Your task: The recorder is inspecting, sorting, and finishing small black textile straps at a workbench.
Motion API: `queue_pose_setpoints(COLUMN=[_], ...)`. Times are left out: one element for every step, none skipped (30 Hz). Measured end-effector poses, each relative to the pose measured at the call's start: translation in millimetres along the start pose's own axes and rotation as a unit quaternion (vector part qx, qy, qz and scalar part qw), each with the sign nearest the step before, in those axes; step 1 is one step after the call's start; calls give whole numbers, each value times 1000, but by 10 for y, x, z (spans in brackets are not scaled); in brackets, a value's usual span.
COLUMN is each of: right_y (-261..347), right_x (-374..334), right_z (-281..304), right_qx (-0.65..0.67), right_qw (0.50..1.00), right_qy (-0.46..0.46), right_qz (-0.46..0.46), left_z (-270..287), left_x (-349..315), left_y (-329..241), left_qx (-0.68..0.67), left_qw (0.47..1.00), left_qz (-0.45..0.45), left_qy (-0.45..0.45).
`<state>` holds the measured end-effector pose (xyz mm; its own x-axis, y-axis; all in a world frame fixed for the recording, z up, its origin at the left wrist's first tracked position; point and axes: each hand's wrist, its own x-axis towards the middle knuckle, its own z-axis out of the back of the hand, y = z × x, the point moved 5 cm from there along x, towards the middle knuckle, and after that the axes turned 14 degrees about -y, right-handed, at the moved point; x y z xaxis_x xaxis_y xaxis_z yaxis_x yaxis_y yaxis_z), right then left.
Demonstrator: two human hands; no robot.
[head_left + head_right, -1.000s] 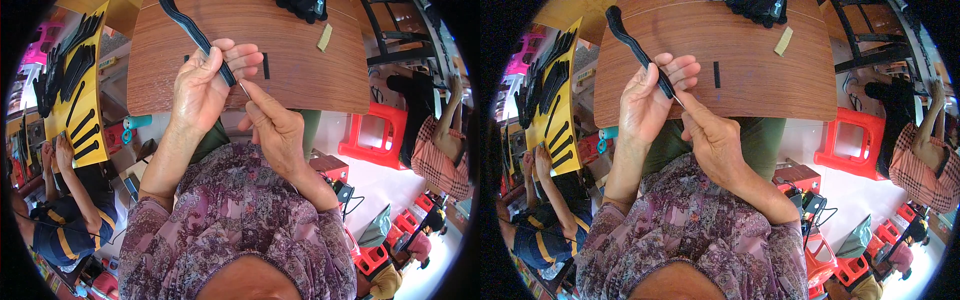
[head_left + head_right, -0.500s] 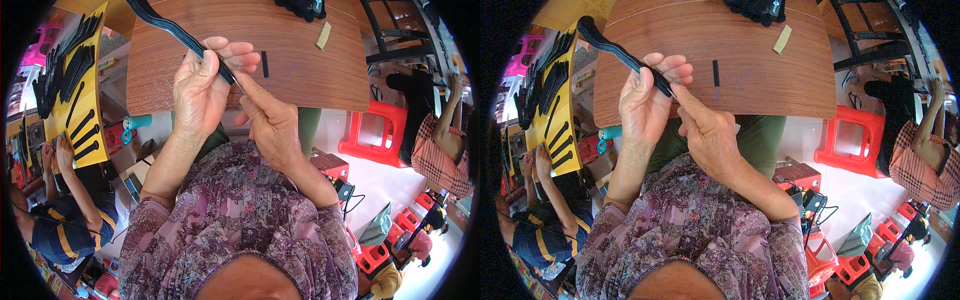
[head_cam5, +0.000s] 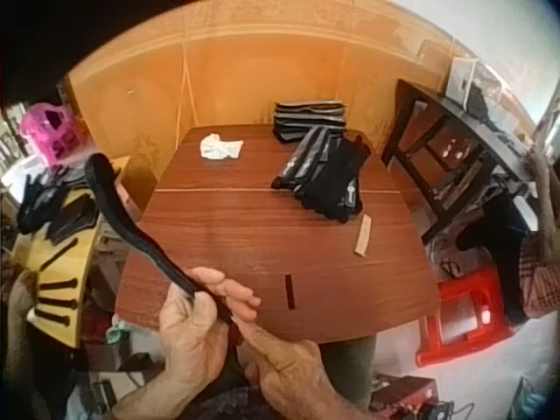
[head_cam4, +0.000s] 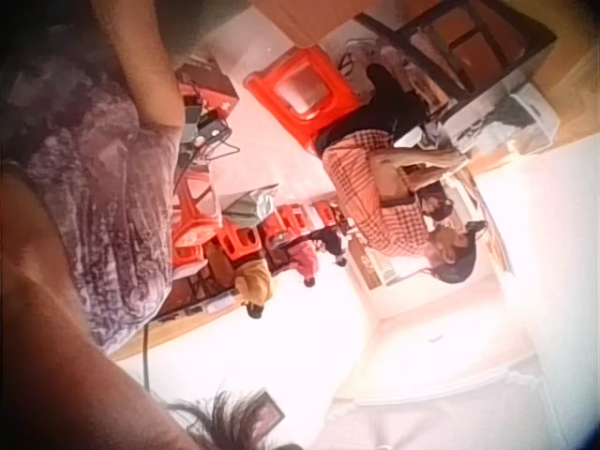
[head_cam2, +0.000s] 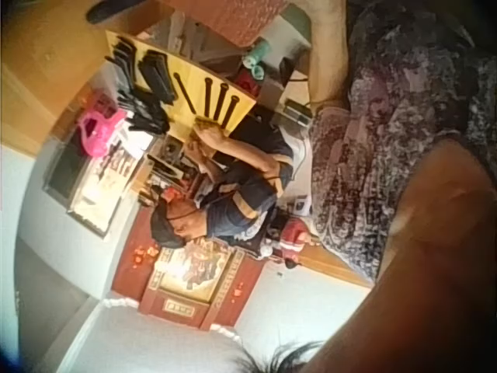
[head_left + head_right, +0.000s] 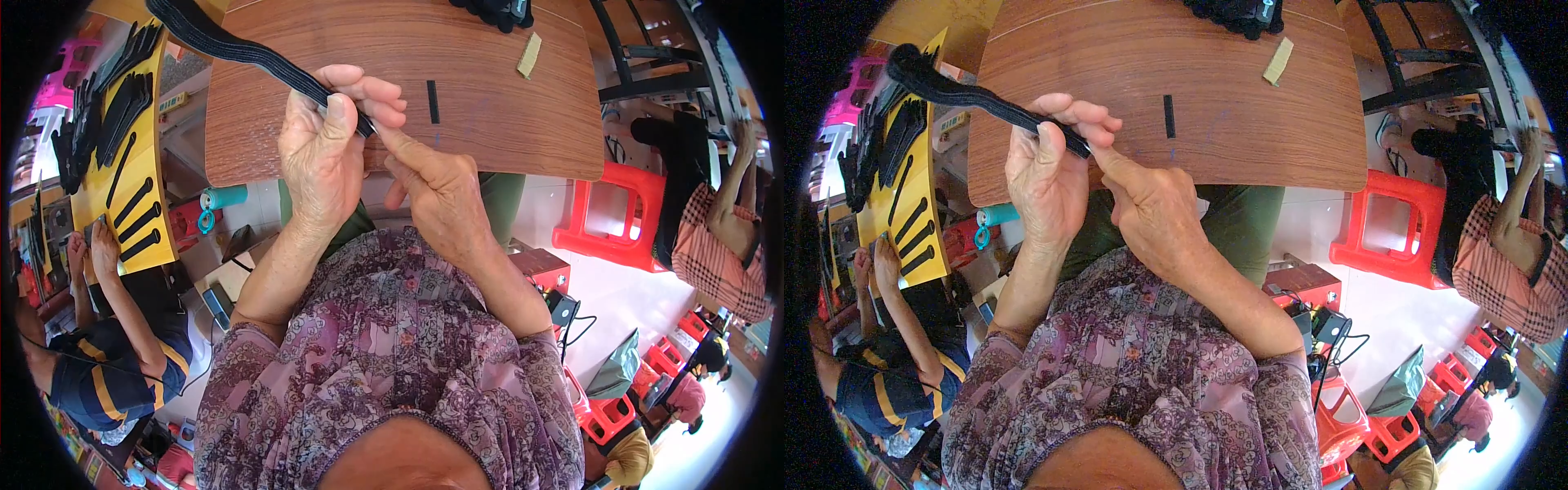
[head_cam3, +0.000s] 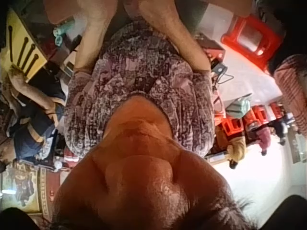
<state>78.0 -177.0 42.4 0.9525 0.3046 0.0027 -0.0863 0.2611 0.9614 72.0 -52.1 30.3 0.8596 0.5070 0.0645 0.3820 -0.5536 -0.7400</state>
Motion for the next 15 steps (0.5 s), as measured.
queue_pose_setpoints(right_y=[10, 13, 7, -9, -22, -25, -32, -39, -31, -38, -55, -84, -135, -164, -160], right_x=[3, 6, 22, 43, 56, 60, 64, 66, 67, 67, 66, 68, 73, 78, 78], right_z=[-3, -7, -7, -16, -27, -46, -67, -75, -67, -53, -44, -48, -51, -48, -52], right_qx=[-20, -39, -39, -32, -24, -24, 27, 78, 78, 79, 79, 79, 99, 119, 120], right_qw=[1000, 999, 999, 999, 999, 999, 999, 996, 996, 994, 992, 992, 990, 987, 987], right_qy=[4, 9, 8, 19, 29, 29, 14, -1, -1, -4, -6, -7, -15, -23, -22], right_qz=[3, 7, 7, -3, -12, -12, -30, -49, -49, -74, -99, -99, -103, -107, -108], left_z=[-1, -2, 3, 9, 14, 18, 24, 27, 2, -16, -14, -12, 1, 16, 33], left_x=[-5, -10, -15, -25, -30, -30, -27, -23, -11, 11, 24, 24, 24, 25, 22], left_y=[-10, -20, -22, -27, -30, -25, -23, -22, -18, -12, -3, -3, 15, 35, 36], left_qx=[21, 43, 43, 55, 68, 68, 59, 50, 50, 22, -5, -5, 0, 4, 5], left_qw=[1000, 999, 999, 998, 997, 997, 997, 998, 998, 999, 999, 999, 999, 998, 998], left_qz=[-15, -30, -29, -34, -39, -39, -42, -46, -46, -28, -9, -9, 9, 28, 28], left_qy=[5, 11, 11, 10, 8, 8, 4, -1, -1, -22, -43, -42, -50, -58, -59])
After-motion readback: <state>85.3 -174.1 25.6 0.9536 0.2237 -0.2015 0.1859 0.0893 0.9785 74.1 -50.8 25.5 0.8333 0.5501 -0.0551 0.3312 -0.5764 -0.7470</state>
